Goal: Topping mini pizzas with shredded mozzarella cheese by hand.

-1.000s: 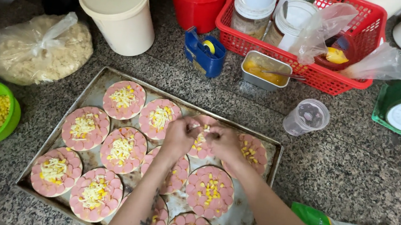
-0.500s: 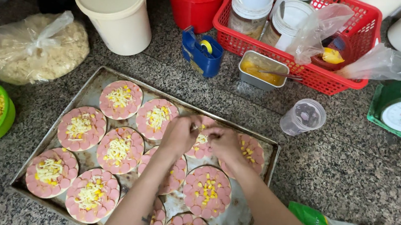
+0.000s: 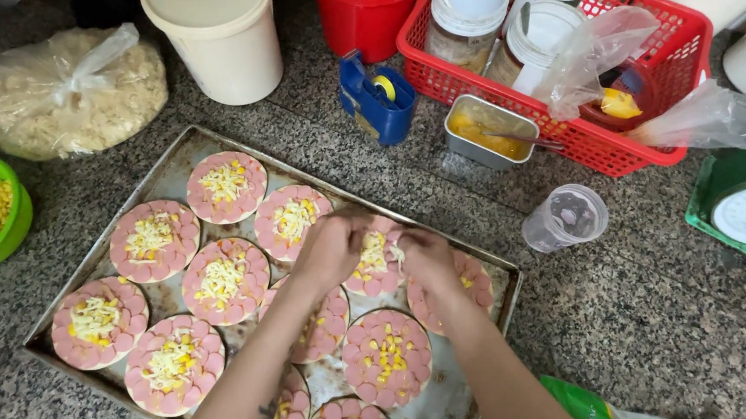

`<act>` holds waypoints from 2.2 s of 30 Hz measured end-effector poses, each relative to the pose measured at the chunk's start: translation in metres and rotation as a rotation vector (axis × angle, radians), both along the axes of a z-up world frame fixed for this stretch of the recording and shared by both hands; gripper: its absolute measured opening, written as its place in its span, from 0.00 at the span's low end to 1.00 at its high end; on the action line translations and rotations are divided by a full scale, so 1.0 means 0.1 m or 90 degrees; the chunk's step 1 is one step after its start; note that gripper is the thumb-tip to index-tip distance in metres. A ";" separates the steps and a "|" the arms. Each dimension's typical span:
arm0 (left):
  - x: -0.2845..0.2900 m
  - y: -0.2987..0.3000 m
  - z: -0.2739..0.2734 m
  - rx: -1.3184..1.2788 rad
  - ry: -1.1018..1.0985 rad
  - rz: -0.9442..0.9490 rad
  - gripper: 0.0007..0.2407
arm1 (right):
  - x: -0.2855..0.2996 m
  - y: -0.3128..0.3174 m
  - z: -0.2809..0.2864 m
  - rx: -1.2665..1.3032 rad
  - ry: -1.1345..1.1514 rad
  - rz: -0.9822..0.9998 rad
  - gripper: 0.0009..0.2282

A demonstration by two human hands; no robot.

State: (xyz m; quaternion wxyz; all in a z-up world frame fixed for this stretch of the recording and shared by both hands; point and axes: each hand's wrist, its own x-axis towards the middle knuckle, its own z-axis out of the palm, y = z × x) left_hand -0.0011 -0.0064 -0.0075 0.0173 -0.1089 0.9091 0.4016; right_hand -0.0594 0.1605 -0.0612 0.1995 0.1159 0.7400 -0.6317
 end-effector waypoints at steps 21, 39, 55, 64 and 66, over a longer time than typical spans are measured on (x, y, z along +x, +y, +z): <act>0.18 0.07 -0.10 -0.047 0.161 -0.070 0.11 | -0.03 -0.08 0.17 -0.154 -0.150 -0.056 0.14; 0.09 -0.04 -0.17 -0.032 0.057 0.000 0.05 | -0.19 -0.02 -0.63 -0.058 0.018 0.053 0.12; 0.24 -0.05 0.08 0.002 0.045 0.000 0.08 | -0.04 -0.01 -0.24 -0.074 -0.051 0.035 0.11; 0.21 -0.02 0.04 -0.020 0.063 -0.067 0.09 | 0.00 -0.07 -0.34 0.009 -0.003 0.053 0.11; 0.22 -0.04 0.02 -0.054 0.055 -0.081 0.09 | -0.01 -0.08 -0.33 0.012 0.003 0.034 0.11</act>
